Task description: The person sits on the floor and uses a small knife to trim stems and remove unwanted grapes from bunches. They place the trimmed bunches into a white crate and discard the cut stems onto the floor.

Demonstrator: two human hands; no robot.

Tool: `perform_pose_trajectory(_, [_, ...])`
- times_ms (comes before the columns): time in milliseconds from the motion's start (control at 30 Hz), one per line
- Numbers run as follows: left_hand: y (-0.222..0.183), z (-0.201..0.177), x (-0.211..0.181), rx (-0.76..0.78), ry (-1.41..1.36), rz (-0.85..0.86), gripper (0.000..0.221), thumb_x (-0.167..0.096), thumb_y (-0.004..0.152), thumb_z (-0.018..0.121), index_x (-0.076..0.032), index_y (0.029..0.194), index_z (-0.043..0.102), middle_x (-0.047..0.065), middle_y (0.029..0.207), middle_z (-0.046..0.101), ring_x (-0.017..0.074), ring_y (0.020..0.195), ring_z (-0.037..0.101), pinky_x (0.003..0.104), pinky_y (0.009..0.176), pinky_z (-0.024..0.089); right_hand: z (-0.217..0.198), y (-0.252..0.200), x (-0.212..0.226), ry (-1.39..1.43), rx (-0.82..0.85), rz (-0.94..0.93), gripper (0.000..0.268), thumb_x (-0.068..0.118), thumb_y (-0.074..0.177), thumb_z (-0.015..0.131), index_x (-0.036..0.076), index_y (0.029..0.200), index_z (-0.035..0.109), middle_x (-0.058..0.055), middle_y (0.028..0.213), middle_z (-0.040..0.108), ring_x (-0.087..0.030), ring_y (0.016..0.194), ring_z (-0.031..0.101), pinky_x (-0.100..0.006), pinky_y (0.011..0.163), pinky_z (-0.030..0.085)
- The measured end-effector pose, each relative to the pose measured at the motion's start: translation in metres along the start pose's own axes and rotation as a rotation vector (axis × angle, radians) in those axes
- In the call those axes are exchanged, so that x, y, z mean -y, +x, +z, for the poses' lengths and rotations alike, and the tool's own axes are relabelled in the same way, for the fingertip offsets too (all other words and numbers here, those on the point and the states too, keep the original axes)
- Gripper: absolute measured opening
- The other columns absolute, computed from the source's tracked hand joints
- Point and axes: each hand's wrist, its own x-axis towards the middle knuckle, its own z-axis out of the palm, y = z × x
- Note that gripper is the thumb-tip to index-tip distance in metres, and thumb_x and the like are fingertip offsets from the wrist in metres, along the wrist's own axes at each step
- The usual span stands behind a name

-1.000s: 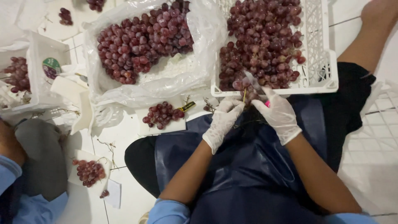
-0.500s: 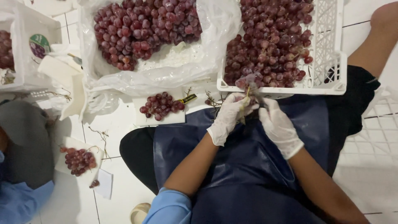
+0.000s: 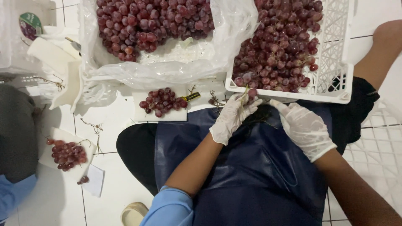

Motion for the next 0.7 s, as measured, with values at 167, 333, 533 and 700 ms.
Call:
perform_pose_trajectory(167, [-0.004,0.000,-0.007,0.055,0.034,0.049,0.029,-0.007,0.089,0.061,-0.001,0.114,0.049,0.021,0.110,0.062,0.0377,0.089,0.066,0.041,0.077,0.058,0.018,-0.007,0.002,-0.159,-0.258,-0.084,0.047,0.027,0.090,0.051,0.031,0.137,0.050,0.000,0.077,0.055,-0.019,0.047,0.059,-0.035,0.036,0.048])
perform_pose_trajectory(333, [-0.013,0.004,-0.016,0.156,0.119,0.195,0.027,-0.004,0.091,0.060,0.001,0.118,0.055,0.018,0.110,0.065,0.0280,0.093,0.067,0.042,0.085,0.059,0.002,0.012,-0.006,-0.245,-0.342,-0.202,0.037,0.026,0.096,0.046,0.026,0.132,0.051,-0.003,0.075,0.054,-0.021,0.050,0.058,-0.036,0.037,0.047])
perform_pose_trajectory(533, [-0.014,0.011,-0.021,0.091,0.168,0.180,0.021,-0.004,0.091,0.060,0.000,0.111,0.056,0.012,0.103,0.065,0.0211,0.094,0.064,0.037,0.083,0.059,-0.022,0.042,-0.033,-0.558,-0.294,-0.493,0.041,0.013,0.090,0.047,0.026,0.130,0.049,0.001,0.070,0.055,-0.016,0.056,0.059,-0.031,0.043,0.046])
perform_pose_trajectory(700, [-0.015,0.003,-0.015,0.145,0.249,0.161,0.032,-0.020,0.088,0.067,-0.007,0.117,0.060,0.009,0.109,0.068,0.0204,0.084,0.070,0.024,0.070,0.054,-0.027,0.056,-0.038,-0.571,0.057,-0.458,0.056,0.013,0.095,0.039,0.023,0.148,0.023,-0.008,0.088,0.059,-0.019,0.057,0.066,-0.030,0.042,0.056])
